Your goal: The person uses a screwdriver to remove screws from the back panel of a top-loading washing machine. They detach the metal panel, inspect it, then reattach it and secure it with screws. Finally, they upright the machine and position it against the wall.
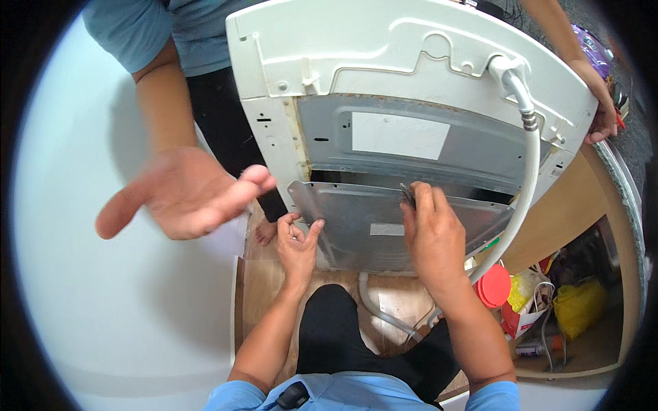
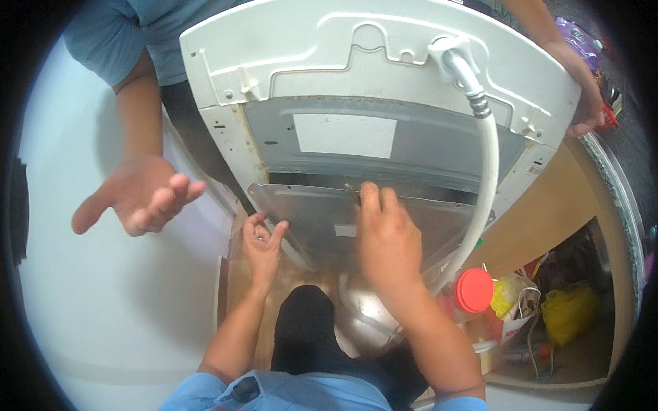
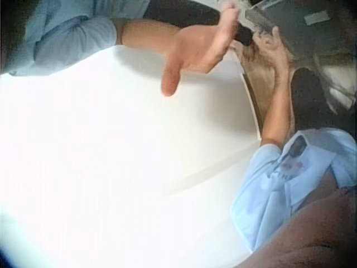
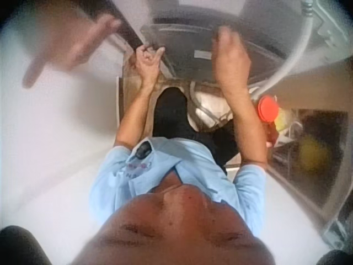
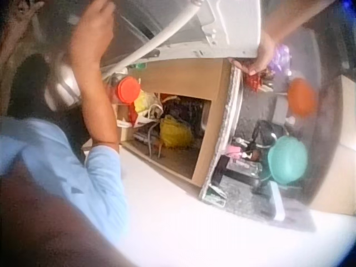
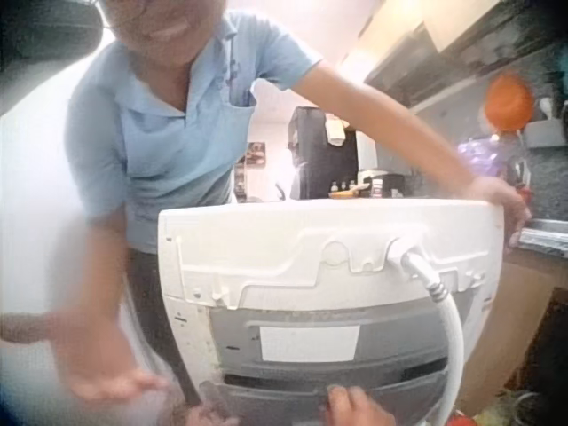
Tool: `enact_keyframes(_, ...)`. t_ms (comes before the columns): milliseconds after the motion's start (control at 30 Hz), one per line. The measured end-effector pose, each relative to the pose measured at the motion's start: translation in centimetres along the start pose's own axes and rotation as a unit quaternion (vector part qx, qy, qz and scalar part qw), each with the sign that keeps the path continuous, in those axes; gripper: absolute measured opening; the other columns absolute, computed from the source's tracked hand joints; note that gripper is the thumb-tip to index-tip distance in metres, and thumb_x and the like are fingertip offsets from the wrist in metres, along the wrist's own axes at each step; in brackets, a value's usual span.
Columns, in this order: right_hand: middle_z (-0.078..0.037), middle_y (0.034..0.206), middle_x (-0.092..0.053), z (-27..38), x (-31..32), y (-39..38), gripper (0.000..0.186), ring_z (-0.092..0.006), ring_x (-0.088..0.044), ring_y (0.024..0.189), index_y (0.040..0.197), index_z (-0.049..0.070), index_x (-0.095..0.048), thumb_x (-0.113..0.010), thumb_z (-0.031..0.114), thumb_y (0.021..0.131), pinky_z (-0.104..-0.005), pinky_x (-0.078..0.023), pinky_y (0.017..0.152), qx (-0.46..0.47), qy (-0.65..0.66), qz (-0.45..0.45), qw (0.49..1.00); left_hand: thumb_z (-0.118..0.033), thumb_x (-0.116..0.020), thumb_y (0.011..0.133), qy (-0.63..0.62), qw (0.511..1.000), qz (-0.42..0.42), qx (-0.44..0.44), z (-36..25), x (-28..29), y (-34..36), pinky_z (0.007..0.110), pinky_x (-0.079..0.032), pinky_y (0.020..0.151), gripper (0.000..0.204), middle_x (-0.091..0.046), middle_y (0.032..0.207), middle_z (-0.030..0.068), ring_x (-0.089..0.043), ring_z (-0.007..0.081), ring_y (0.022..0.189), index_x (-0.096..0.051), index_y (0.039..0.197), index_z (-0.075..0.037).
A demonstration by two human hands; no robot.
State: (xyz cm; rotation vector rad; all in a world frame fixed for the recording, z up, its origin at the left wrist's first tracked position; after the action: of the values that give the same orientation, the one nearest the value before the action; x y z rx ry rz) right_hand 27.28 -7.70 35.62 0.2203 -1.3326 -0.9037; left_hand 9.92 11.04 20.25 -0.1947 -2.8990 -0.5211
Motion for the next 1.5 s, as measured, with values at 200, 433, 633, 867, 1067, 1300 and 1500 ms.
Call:
enact_keyframes(200,-0.017,0.092,-0.057,-1.3,0.6,1.1,0.022,-0.0371,-0.064,0.086,0.111,0.004,-0.052,-0.058,0.012,0.092,-0.0477,-0.054,0.067,-0.005,-0.022,-0.006,1.0,-0.023,-0.082,0.08,0.034,0.998,-0.009,-0.048,-0.8,-0.5,1.0,0.028,-0.038,0.061,0.042,-0.041,0.061,-0.0031,-0.041,0.0093,0.059,-0.056,0.107,-0.002)
enact_keyframes(433,-0.02,0.093,-0.059,-2.2,2.3,1.5,0.022,-0.0378,-0.063,0.091,0.111,0.003,-0.057,-0.057,0.01,0.091,-0.0487,-0.053,0.074,-0.007,-0.055,-0.039,0.998,-0.024,-0.081,0.082,0.027,0.996,0.042,-0.067,-2.4,-1.7,1.4,0.026,-0.036,0.056,0.041,-0.039,0.059,-0.0033,-0.038,0.0084,0.056,-0.052,0.105,-0.005)
enact_keyframes(633,-0.02,0.095,-0.06,-2.7,2.0,1.4,0.024,-0.0376,-0.062,0.092,0.113,0.004,-0.058,-0.057,0.006,0.089,-0.0472,-0.053,0.078,-0.002,-0.047,-0.005,0.999,-0.024,-0.08,0.083,0.0,0.994,0.012,-0.105,-2.0,-1.5,1.2,0.025,-0.033,0.051,0.042,-0.039,0.059,-0.0023,-0.035,0.0085,0.054,-0.051,0.104,-0.002)
enact_keyframes(867,-0.021,0.098,-0.059,-2.4,1.6,1.7,0.027,-0.0384,-0.061,0.095,0.114,0.001,-0.055,-0.058,0.007,0.089,-0.047,-0.052,0.078,0.002,-0.029,-0.014,0.999,-0.027,-0.082,0.082,0.023,0.997,0.016,-0.074,-2.3,-1.3,1.4,0.024,-0.032,0.05,0.045,-0.039,0.059,-0.0027,-0.035,0.0076,0.054,-0.052,0.103,-0.002)
enact_keyframes(1067,-0.021,0.1,-0.059,-2.3,1.7,1.7,0.027,-0.0393,-0.061,0.096,0.115,0.002,-0.054,-0.06,0.01,0.09,-0.0477,-0.051,0.079,-0.003,-0.022,-0.014,1.0,-0.032,-0.085,0.078,0.067,0.997,0.016,-0.02,-2.0,-1.0,1.3,0.026,-0.038,0.057,0.054,-0.044,0.064,-0.0021,-0.041,0.01,0.058,-0.057,0.107,0.003)
enact_keyframes(1300,-0.021,0.104,-0.062,-2.4,1.2,1.6,0.03,-0.0421,-0.062,0.095,0.116,0.004,-0.054,-0.063,0.016,0.091,-0.0486,-0.052,0.079,0.0,-0.034,-0.036,0.999,-0.046,-0.084,0.073,0.11,0.993,-0.021,-0.041,-1.9,0.7,1.4,0.032,-0.042,0.06,0.06,-0.051,0.065,-0.0001,-0.049,0.0141,0.06,-0.062,0.104,0.001)
enact_keyframes(1500,-0.022,0.095,-0.066,-3.1,1.7,1.4,0.032,-0.0381,-0.067,0.086,0.115,0.002,-0.057,-0.068,0.019,0.09,-0.0456,-0.052,0.074,-0.008,-0.06,-0.046,0.997,-0.033,-0.088,0.072,0.054,0.996,-0.013,-0.075,-1.6,0.0,1.6,0.03,-0.038,0.052,0.048,-0.047,0.06,0.0033,-0.043,0.0134,0.054,-0.057,0.093,-0.002)
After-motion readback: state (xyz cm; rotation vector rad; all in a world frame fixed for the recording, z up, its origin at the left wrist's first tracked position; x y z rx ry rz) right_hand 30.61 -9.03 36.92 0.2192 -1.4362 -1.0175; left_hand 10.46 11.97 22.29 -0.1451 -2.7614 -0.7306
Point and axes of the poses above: each hand's wrist, its own y-axis towards the middle knuckle, its own x-axis out of the back of the hand, z = x × y, the point moved 10 cm from there along y, towards the middle knuckle
